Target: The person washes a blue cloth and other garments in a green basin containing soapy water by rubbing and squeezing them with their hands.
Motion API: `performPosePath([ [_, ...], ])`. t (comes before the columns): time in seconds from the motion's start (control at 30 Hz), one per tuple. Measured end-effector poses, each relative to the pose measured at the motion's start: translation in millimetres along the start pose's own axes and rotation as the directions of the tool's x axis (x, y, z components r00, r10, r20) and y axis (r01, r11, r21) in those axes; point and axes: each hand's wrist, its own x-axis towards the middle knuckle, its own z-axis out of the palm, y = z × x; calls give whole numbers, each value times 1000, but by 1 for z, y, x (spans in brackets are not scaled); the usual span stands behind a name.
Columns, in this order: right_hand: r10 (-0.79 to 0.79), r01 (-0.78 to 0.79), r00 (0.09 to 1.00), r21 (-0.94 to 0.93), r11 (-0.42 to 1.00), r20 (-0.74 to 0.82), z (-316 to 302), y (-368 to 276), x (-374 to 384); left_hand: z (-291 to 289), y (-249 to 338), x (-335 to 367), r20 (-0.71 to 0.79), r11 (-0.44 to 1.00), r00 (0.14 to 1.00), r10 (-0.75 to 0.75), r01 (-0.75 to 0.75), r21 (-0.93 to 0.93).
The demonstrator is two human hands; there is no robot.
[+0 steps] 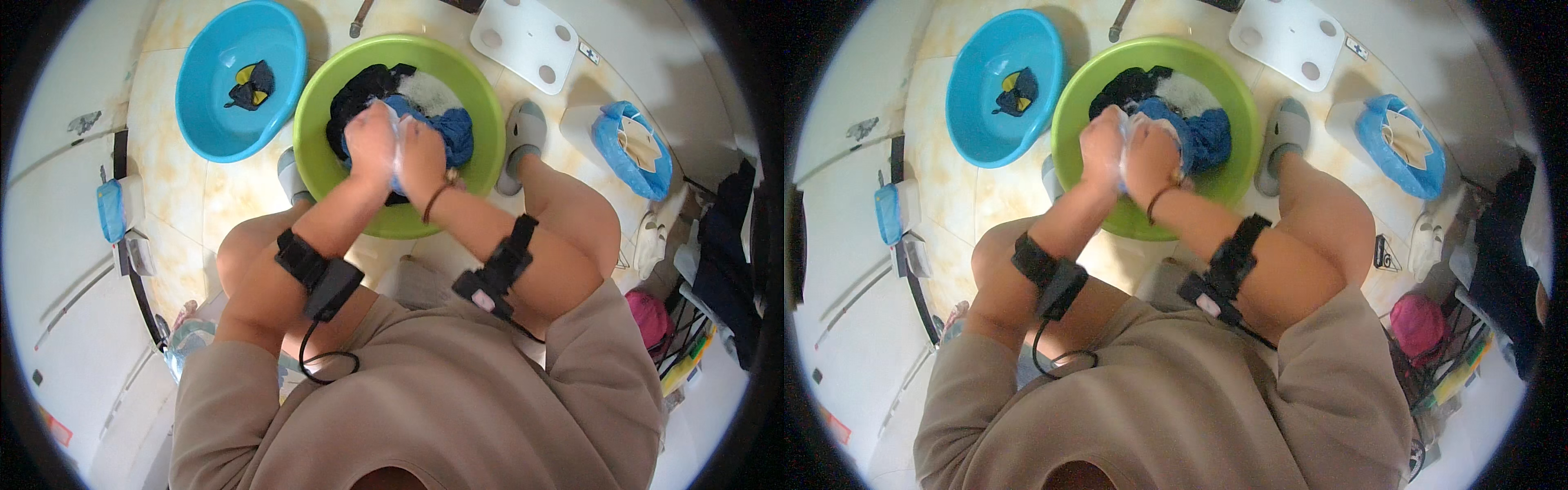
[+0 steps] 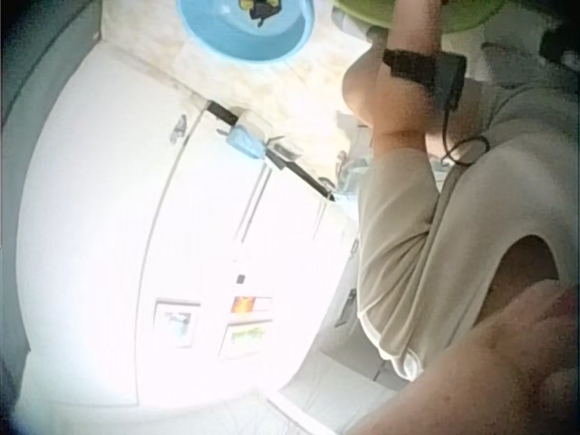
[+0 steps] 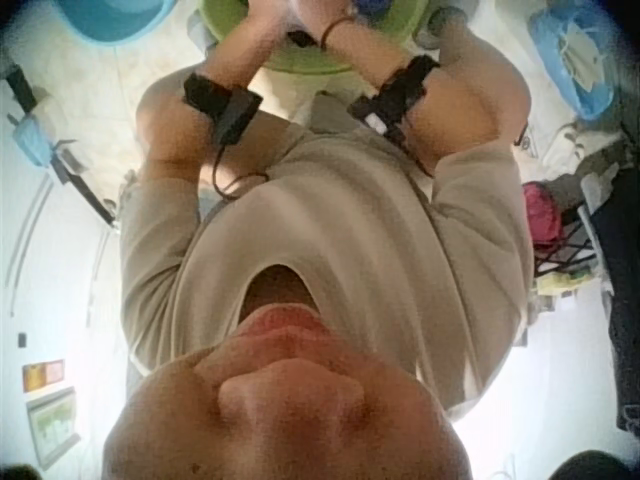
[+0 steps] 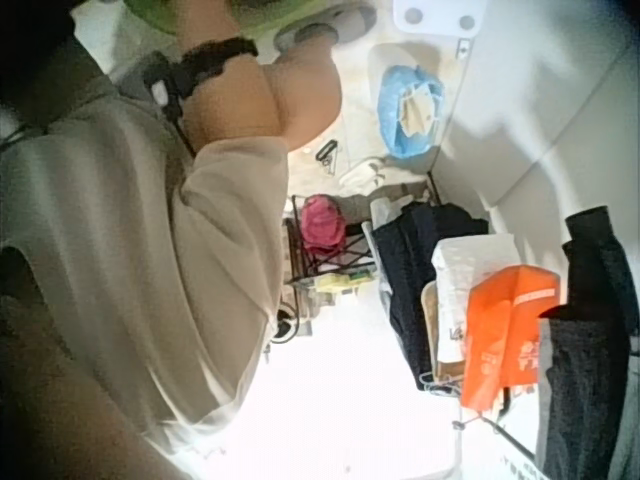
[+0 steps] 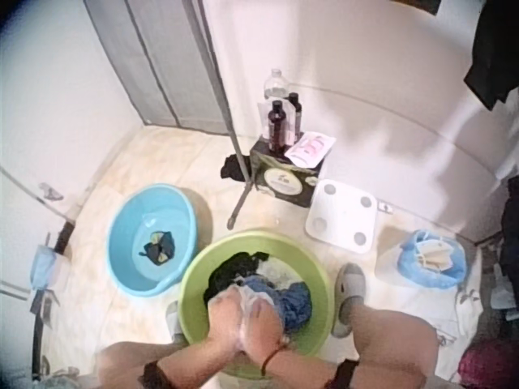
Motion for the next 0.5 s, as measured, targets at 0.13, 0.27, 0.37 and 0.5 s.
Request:
performPosePath([
  [0.13,45,-46,999,23,999,30,-3,-17,-15,-2,21,7,-63,927,944,-324,304,-219],
  [0.27,-19,18,999,34,999,31,-11,-9,28,13,-18,-1,-26,977,987,-157,151,-153],
  [0.37,-226,216,973,-182,959,-37,0,-2,19,1,-26,8,9,968,987,161,-160,192],
  [0.5,-122,124,992,127,984,-23,2,-32,-19,-23,-31,35,205,921,938,280,-323,216],
])
